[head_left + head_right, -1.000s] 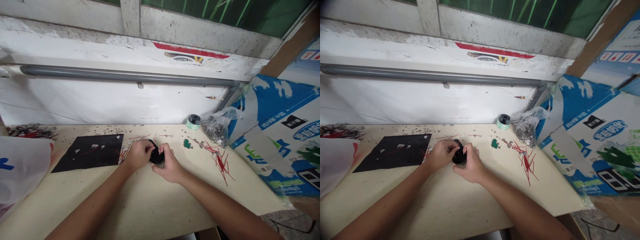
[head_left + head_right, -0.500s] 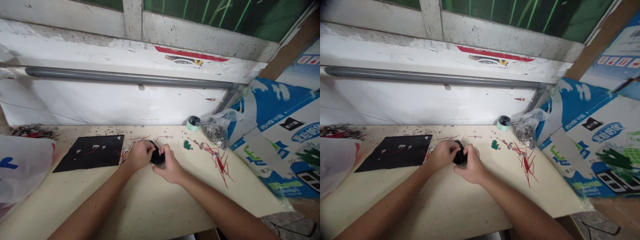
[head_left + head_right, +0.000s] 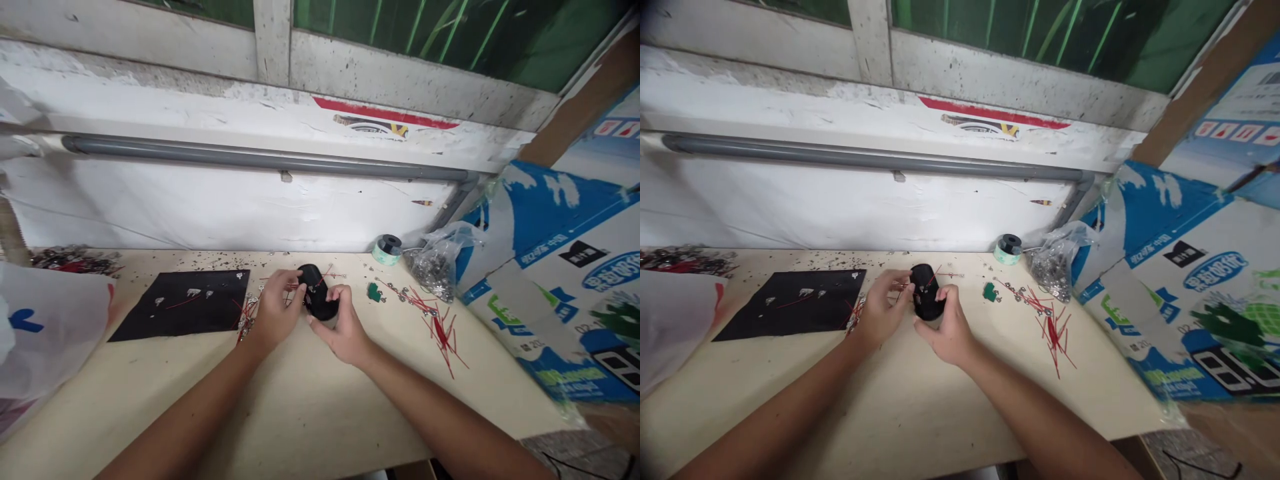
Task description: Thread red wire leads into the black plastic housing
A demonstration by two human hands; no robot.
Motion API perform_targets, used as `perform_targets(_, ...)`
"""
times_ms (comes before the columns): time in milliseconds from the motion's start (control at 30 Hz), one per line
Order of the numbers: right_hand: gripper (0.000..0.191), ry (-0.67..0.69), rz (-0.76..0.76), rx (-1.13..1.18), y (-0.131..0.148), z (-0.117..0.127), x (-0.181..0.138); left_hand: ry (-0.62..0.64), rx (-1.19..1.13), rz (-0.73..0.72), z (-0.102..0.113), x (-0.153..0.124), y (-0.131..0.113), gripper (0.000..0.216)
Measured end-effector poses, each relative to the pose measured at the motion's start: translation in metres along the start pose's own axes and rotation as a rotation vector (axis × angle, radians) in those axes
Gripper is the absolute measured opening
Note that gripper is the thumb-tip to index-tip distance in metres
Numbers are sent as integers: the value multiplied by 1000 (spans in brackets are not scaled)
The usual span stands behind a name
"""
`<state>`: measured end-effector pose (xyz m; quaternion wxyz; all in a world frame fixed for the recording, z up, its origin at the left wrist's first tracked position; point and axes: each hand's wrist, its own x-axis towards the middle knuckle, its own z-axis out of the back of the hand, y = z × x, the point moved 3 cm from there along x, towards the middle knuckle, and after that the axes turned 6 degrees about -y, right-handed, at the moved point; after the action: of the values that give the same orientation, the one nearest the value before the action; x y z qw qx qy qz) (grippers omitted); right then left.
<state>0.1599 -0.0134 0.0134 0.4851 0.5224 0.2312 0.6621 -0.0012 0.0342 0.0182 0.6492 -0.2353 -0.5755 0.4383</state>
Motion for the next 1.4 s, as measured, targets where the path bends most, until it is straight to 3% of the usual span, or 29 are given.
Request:
perform_targets(67,44,-63,43,10,2,2,0,-98,-119,185,0,1,2,42)
perform_targets(167,46,-78,88,12,6,3,0,-4,-331,422,-5,3,-3,52)
perform_targets(267,46,-20,121,-11,9,2,0,194,-484,438,-9,7,-15,41)
perform_targets(433,46,48,134,102,12,3,-1,223,-599,640,-4,7,-15,35)
perform_targets(500,36,-13,-16,304,8,4,2,234,-654,765,-2,6,-13,34)
perform_targets(567,27,-39,-263,502,0,3,6,246,-710,878,-1,6,-11,32)
perform_targets(667,34,87,-553,643,-11,-4,12,276,-740,992,-2,4,-9,30)
perform_targets(867,40,214,-651,704,-19,-6,15,373,-680,967,-6,0,-11,27)
perform_targets(1400,43,178,-601,550,-3,0,14,451,-757,893,-9,-2,-14,38)
